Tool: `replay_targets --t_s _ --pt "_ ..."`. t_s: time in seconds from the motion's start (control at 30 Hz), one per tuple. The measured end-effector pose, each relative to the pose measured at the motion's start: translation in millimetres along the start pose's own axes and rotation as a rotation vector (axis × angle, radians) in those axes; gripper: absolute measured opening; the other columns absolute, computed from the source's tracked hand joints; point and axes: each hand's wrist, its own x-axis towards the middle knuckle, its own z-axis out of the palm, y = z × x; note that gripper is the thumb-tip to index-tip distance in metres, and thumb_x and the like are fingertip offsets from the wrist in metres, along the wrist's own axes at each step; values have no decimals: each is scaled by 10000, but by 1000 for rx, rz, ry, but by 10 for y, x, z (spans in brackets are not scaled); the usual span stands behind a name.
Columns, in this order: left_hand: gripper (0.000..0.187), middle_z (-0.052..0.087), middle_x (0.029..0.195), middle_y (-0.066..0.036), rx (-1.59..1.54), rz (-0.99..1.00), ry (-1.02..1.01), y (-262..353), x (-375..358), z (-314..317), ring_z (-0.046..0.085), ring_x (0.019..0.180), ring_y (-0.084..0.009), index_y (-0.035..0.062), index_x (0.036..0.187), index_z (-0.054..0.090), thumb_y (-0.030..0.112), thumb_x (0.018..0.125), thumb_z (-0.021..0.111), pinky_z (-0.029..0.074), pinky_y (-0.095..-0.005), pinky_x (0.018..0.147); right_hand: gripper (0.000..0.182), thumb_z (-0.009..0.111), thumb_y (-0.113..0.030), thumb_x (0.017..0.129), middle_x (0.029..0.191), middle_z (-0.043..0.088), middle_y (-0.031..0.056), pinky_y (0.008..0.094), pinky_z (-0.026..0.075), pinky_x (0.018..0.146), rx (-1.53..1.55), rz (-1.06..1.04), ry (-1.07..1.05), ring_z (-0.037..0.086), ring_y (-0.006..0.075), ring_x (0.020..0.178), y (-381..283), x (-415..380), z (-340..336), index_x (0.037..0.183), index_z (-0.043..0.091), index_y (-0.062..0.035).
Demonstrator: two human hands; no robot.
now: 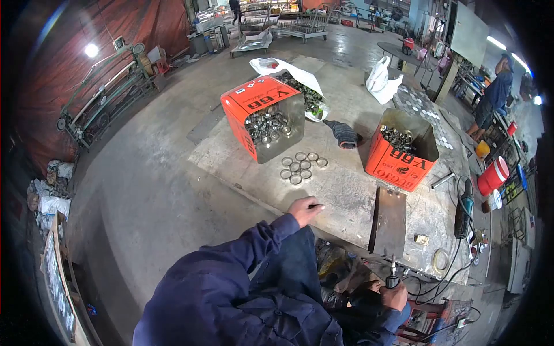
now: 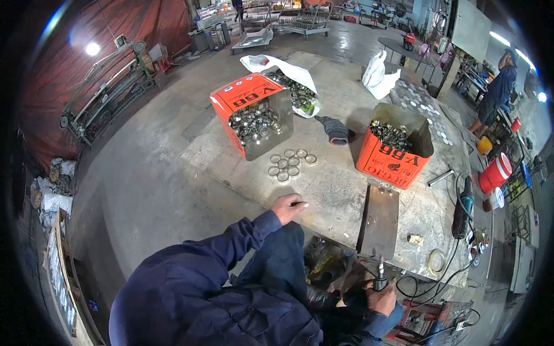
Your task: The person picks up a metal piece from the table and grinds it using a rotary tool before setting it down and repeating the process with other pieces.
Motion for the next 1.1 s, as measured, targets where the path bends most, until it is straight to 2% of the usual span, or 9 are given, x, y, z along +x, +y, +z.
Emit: replay_targets --t_s 0.23,0.33,0.4,0.63,0.73,0.77,0.8,0.93,1.1 --pt "293 455 582 -13 -113 -60 71 -86 -13 -102 401 567 -85 11 719 535 269 821 630 364 -266 533 408 673 -334 625 804 605 228 449 458 700 -19 33 6 579 403 805 10 7 -1 856 589 -8" --pt "276 520 610 -68 -120 -95 30 -4 -31 -1 453 573 -123 2 747 557 258 813 636 397 -291 556 395 677 -319 623 791 607 232 450 462 692 11 37 -20 583 404 796 -34 -7 -46 849 592 -7" --pt "276 451 599 5 -152 -47 17 -6 -39 90 390 572 -80 12 722 532 249 830 624 360 -265 527 383 675 -310 627 787 608 235 449 467 686 18 19 0 585 405 791 -18 -9 -27 846 596 -5" --pt "277 454 611 2 -205 -79 -46 95 -13 191 399 595 -85 30 737 544 279 820 632 375 -261 558 409 679 -324 632 801 608 246 452 471 686 -16 -6 10 587 405 802 30 -1 -5 857 598 8" --pt "284 533 669 -36 -152 -116 90 -20 50 126 484 671 -117 44 782 563 318 804 634 417 -298 635 542 677 -434 637 789 599 278 464 479 699 -92 -43 70 588 421 799 129 19 65 860 594 53" --pt "323 622 813 -120 -154 -197 107 -90 101 51 583 760 -218 18 857 575 331 801 630 450 -344 706 589 659 -482 650 781 595 282 477 469 694 -83 -65 23 581 430 796 182 25 63 874 593 59" --pt "312 622 775 -117 -168 -135 249 -245 174 10 582 720 -208 20 838 580 323 789 639 453 -346 679 599 650 -491 662 779 590 286 484 460 688 -90 -14 -11 574 438 795 93 -7 -9 883 591 62" --pt "225 630 748 -123 98 -120 480 -550 420 -345 612 701 -247 41 797 594 262 770 628 466 -351 643 497 665 -392 648 815 596 276 462 456 710 -33 1 -7 572 428 829 -78 -84 -133 870 587 45" --pt "232 638 783 -99 234 -20 424 -600 777 -469 619 735 -217 50 879 605 245 761 649 474 -318 674 441 661 -357 648 817 607 248 454 458 707 -3 1 -21 577 414 825 -57 -74 -121 885 592 9"
